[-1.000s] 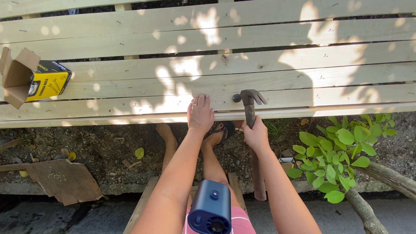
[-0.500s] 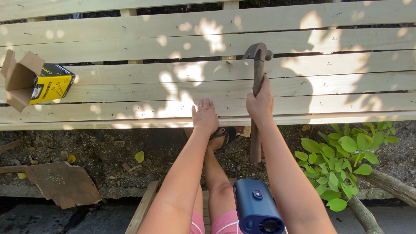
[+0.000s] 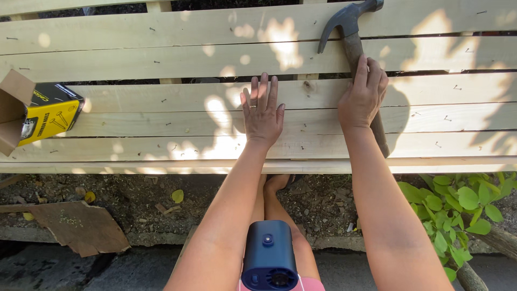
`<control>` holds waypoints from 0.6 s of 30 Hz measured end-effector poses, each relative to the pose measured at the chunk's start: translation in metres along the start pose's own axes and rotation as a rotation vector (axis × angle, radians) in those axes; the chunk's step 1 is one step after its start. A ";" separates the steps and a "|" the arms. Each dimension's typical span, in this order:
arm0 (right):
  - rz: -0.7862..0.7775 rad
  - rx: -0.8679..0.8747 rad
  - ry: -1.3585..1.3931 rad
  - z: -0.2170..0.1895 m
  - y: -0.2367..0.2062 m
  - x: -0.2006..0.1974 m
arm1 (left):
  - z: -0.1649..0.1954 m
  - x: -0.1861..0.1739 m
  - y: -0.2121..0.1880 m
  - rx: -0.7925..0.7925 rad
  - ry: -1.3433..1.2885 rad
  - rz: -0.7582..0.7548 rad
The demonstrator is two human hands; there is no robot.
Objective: The person hammers nails into wooden slats of a large wooden frame laid on the ground outdoors. They take nails from a cardboard box, position each nail on a slat, and drive it in with a claw hammer, working along the structure.
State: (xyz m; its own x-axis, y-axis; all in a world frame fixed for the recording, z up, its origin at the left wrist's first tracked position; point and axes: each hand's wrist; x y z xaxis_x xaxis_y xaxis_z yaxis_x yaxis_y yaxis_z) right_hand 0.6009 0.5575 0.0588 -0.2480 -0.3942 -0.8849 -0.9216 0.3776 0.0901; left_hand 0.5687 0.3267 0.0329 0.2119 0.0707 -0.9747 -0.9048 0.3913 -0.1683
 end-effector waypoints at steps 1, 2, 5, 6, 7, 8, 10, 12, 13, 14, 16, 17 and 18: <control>0.059 -0.076 -0.043 -0.005 -0.011 0.003 | 0.001 0.003 0.004 0.014 0.011 0.018; 0.119 -0.153 -0.089 -0.009 -0.021 0.004 | 0.003 0.006 0.007 0.031 0.020 0.037; -0.047 -0.246 -0.060 -0.021 -0.039 0.011 | 0.009 0.008 0.013 0.013 0.022 -0.039; -0.041 -0.209 -0.036 -0.022 -0.042 0.010 | 0.011 0.006 0.011 0.009 0.004 -0.045; -0.027 -0.173 -0.015 -0.023 -0.043 0.010 | 0.011 0.004 0.011 0.007 -0.014 -0.046; -0.006 -0.144 0.005 -0.023 -0.041 0.010 | 0.011 0.001 0.012 0.004 -0.034 -0.036; -0.023 -0.135 0.026 -0.023 -0.038 0.007 | 0.013 -0.005 0.011 -0.002 -0.001 -0.087; -0.028 -0.134 0.039 -0.024 -0.034 0.005 | 0.013 -0.008 0.016 0.001 0.018 -0.069; -0.035 -0.126 0.038 -0.026 -0.034 0.004 | 0.013 -0.010 0.016 0.010 0.016 -0.042; -0.045 -0.117 0.038 -0.027 -0.034 0.004 | 0.013 -0.010 0.017 0.018 0.015 -0.017; -0.043 -0.116 0.051 -0.029 -0.035 0.003 | 0.010 -0.008 0.025 0.024 0.025 -0.013; -0.055 -0.109 0.055 -0.029 -0.035 0.003 | 0.010 -0.007 0.026 0.024 0.027 -0.024; -0.075 -0.098 0.065 -0.031 -0.042 0.001 | 0.009 -0.007 0.016 0.035 0.024 0.021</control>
State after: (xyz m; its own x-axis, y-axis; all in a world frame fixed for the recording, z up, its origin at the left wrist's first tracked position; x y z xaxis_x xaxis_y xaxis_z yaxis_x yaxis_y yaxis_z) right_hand 0.6302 0.5153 0.0682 -0.1930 -0.4727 -0.8598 -0.9622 0.2626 0.0717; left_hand 0.5554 0.3405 0.0386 0.1833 0.0576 -0.9814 -0.8954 0.4218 -0.1425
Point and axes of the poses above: each hand's wrist, its own y-axis towards the middle knuckle, its own x-axis out of the palm, z = x × y, and after that the axes turned 7 degrees about y, right-handed
